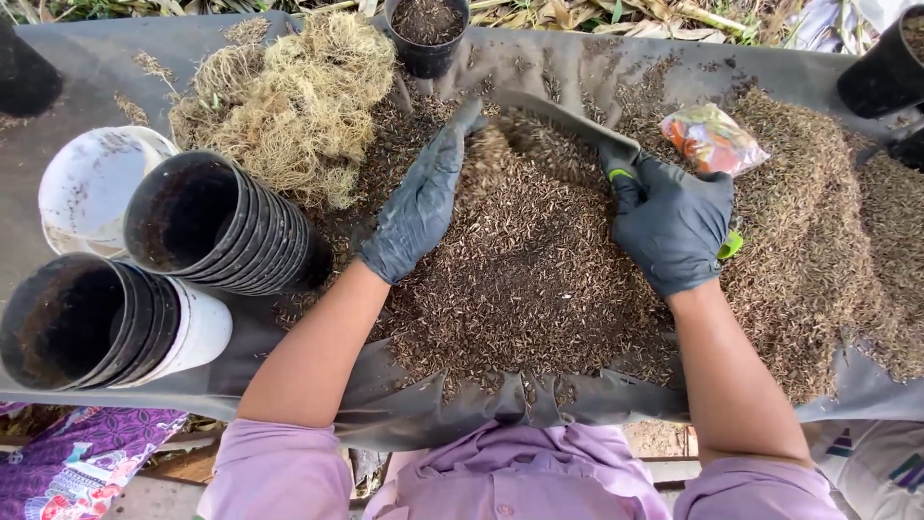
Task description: Mixing soil substrate on a table using a hand trowel and gloved hands to prepare it for potting.
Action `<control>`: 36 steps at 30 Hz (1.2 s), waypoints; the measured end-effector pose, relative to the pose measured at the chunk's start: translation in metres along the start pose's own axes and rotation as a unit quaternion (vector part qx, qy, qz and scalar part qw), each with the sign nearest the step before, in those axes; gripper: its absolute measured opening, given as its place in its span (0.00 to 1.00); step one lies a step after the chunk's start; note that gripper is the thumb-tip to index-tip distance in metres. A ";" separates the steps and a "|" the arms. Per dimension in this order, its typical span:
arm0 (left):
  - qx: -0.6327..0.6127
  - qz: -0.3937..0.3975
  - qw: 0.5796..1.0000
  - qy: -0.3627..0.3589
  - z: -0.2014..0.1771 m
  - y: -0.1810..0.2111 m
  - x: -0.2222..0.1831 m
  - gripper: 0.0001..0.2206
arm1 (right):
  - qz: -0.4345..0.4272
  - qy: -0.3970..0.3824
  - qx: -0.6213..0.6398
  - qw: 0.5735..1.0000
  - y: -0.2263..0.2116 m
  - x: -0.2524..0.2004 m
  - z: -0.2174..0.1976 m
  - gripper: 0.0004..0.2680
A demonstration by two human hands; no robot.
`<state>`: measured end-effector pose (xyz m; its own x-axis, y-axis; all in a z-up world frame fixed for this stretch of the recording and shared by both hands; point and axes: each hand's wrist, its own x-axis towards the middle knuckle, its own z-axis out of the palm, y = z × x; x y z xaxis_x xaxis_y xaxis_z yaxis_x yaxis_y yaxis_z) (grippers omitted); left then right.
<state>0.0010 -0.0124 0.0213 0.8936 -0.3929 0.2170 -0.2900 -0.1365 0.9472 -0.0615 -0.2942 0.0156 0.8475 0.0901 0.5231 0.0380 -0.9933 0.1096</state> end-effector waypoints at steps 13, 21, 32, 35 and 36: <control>-0.045 0.027 0.987 0.153 -0.019 -0.024 0.009 0.35 | -0.082 0.185 0.107 0.973 0.002 0.009 -0.014 0.06; 0.090 0.020 0.977 0.192 -0.024 -0.134 0.020 0.24 | -0.108 0.120 -0.036 0.986 0.012 0.001 0.006 0.11; -0.149 -0.014 0.981 0.128 -0.014 -0.041 0.018 0.42 | -0.106 0.048 -0.031 0.993 0.001 -0.003 -0.004 0.04; -0.090 0.082 0.989 0.086 -0.009 -0.054 0.014 0.37 | -0.123 0.055 -0.109 0.985 -0.004 -0.005 -0.005 0.06; -0.090 0.082 0.989 0.085 -0.009 -0.046 0.013 0.37 | -0.122 0.055 -0.110 0.985 -0.001 -0.005 0.000 0.06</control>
<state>0.0291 -0.0036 -0.0169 0.8889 -0.2357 0.3928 -0.3835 0.0861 0.9195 -0.0660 -0.2933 0.0132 0.7638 0.3438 0.5462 0.1079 -0.9024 0.4171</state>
